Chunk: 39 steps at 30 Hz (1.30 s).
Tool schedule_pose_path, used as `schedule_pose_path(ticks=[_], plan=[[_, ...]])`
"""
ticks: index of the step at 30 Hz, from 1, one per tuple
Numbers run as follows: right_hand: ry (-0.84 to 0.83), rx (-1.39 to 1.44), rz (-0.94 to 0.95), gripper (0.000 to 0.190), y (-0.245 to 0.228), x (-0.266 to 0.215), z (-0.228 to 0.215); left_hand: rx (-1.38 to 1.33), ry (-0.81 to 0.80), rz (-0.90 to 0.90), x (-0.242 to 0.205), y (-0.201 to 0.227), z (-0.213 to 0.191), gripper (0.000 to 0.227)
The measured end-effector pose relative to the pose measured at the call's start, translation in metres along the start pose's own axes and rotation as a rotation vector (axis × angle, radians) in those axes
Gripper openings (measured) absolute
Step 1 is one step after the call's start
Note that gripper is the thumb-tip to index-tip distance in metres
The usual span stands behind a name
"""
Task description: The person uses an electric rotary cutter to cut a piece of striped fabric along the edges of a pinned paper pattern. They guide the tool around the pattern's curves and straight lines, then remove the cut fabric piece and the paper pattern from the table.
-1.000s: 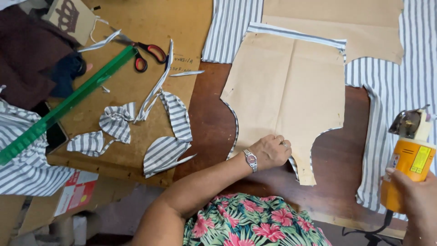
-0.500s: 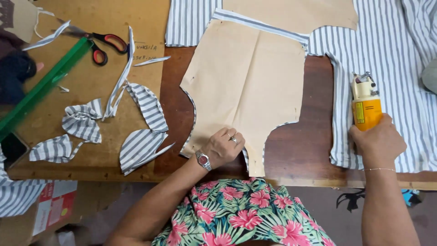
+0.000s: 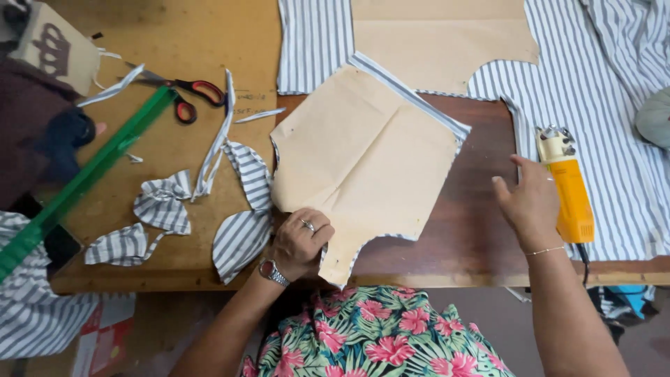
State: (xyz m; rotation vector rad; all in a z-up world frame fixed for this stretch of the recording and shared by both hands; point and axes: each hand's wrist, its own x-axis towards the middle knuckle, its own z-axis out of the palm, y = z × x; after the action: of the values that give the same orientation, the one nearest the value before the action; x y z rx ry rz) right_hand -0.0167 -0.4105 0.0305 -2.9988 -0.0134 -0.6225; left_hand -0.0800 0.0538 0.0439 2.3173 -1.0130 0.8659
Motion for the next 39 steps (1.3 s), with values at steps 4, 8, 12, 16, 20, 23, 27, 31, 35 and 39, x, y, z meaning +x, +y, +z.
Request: schedule_pose_path(ticks=[4, 8, 12, 16, 20, 23, 27, 31, 35, 39], plan=[[-0.282, 0.083, 0.075, 0.062, -0.076, 0.044, 0.022, 0.009, 0.108, 0.024, -0.003, -0.002, -0.044, 0.028], [-0.587, 0.199, 0.26, 0.069, -0.162, 0.074, -0.012, 0.082, 0.019, -0.08, 0.012, 0.002, -0.116, 0.024], [-0.826, 0.178, 0.287, 0.04, -0.191, 0.057, -0.002, -0.175, 0.048, -0.205, -0.006, -0.032, -0.151, 0.021], [-0.947, 0.356, 0.265, 0.028, -0.235, 0.058, -0.011, -0.374, -0.024, -0.385, -0.033, -0.098, -0.175, 0.018], [-0.887, 0.653, 0.217, 0.037, -0.3, 0.073, 0.001, -0.425, -0.466, -0.205, -0.087, -0.234, -0.232, 0.042], [-0.663, 0.849, 0.26, 0.017, -0.358, 0.074, 0.009, -0.113, -0.56, -0.341, -0.088, -0.23, -0.315, 0.048], [-0.478, 0.975, 0.154, 0.006, -0.403, 0.048, 0.047, -0.223, -0.59, -0.344, -0.144, -0.246, -0.383, 0.063], [-0.489, 1.071, 0.061, 0.013, -0.427, 0.042, 0.031, -0.166, -0.685, -0.536, -0.189, -0.26, -0.397, 0.069], [-0.67, 1.086, 0.084, 0.026, -0.433, 0.076, 0.03, -0.454, -0.562, -1.883, -0.196, -0.341, -0.344, 0.053], [-0.656, 1.047, 0.03, 0.034, -0.448, 0.153, 0.009, -0.462, -0.67, -1.594, -0.226, -0.442, -0.346, 0.05]])
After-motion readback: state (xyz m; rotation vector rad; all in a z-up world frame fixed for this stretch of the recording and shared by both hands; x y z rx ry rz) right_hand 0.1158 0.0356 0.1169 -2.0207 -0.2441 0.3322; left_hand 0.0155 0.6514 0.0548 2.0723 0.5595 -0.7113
